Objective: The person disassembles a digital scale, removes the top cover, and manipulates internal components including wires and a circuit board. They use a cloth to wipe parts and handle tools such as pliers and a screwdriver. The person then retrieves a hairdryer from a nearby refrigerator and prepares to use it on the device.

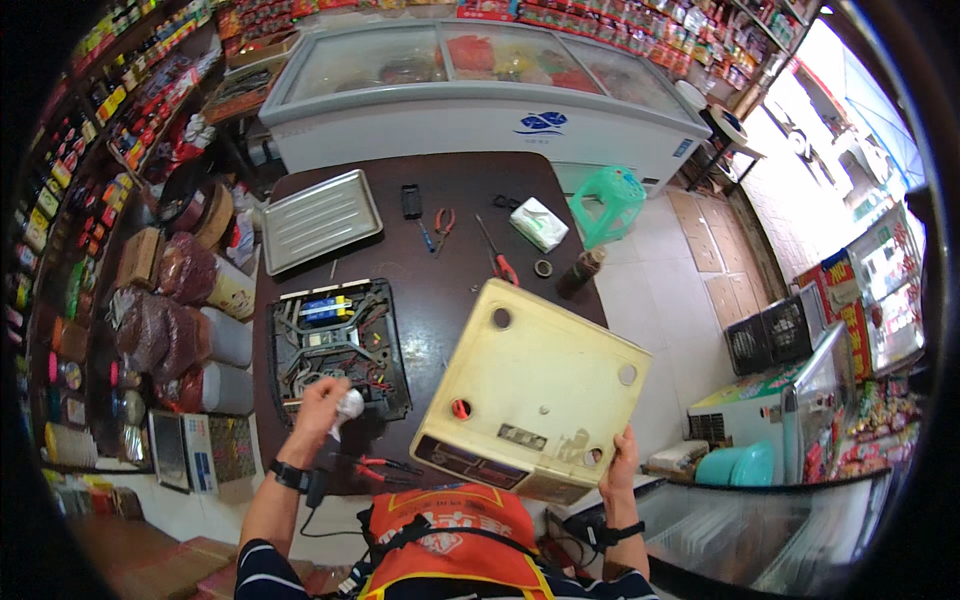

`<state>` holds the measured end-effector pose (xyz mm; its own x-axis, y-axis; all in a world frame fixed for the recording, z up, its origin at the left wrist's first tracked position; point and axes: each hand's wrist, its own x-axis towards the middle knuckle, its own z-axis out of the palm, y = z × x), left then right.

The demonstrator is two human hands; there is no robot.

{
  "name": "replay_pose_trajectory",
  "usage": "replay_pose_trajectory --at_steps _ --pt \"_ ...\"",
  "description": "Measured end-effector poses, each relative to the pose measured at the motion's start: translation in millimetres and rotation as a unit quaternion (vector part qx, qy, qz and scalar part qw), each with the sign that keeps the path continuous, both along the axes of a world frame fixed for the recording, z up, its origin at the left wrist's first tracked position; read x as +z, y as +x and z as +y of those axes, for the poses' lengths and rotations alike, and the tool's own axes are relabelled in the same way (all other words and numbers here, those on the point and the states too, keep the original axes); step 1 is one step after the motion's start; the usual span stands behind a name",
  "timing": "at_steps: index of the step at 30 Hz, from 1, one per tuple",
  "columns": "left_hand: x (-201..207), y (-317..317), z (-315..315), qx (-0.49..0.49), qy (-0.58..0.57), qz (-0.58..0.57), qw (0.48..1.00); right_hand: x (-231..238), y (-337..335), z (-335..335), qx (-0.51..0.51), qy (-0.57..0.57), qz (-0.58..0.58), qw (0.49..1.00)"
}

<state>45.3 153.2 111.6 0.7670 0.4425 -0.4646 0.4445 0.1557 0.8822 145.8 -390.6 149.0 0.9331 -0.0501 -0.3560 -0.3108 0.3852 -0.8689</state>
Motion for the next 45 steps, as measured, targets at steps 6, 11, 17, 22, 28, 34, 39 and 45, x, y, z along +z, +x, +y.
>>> replay_pose_trajectory --at_steps 6,11,17,22,28,34,39,45 --pt "23.3 -3.0 -40.3 -0.168 -0.071 -0.025 0.983 -8.9 31.6 33.5 0.087 0.030 0.002 0.996" --pt "45.3 -6.6 -29.7 -0.253 -0.110 -0.008 0.961 -9.6 67.4 87.1 0.160 -0.008 0.045 0.986" --pt "50.0 17.3 38.2 -0.076 -0.188 -0.040 0.978 7.8 155.8 186.5 0.314 0.000 -0.008 0.949" --pt "82.4 58.3 143.5 0.009 -0.092 -0.152 0.984 11.4 210.3 268.5 0.352 -0.146 -0.148 0.913" --pt "81.1 108.5 284.9 0.091 -0.023 -0.152 0.984 -36.5 179.4 286.5 0.423 -0.169 -0.043 0.889" --pt "-3.6 162.5 372.4 0.085 -0.091 -0.123 0.984 -90.5 118.8 288.8 0.443 -0.210 0.039 0.871" --pt "-76.7 194.9 416.5 0.060 -0.144 -0.082 0.984 -115.8 84.0 314.6 0.462 -0.229 0.050 0.855" --pt "-129.1 202.1 443.1 0.041 -0.112 -0.006 0.993 -130.5 62.0 345.6 0.466 -0.260 0.055 0.844"
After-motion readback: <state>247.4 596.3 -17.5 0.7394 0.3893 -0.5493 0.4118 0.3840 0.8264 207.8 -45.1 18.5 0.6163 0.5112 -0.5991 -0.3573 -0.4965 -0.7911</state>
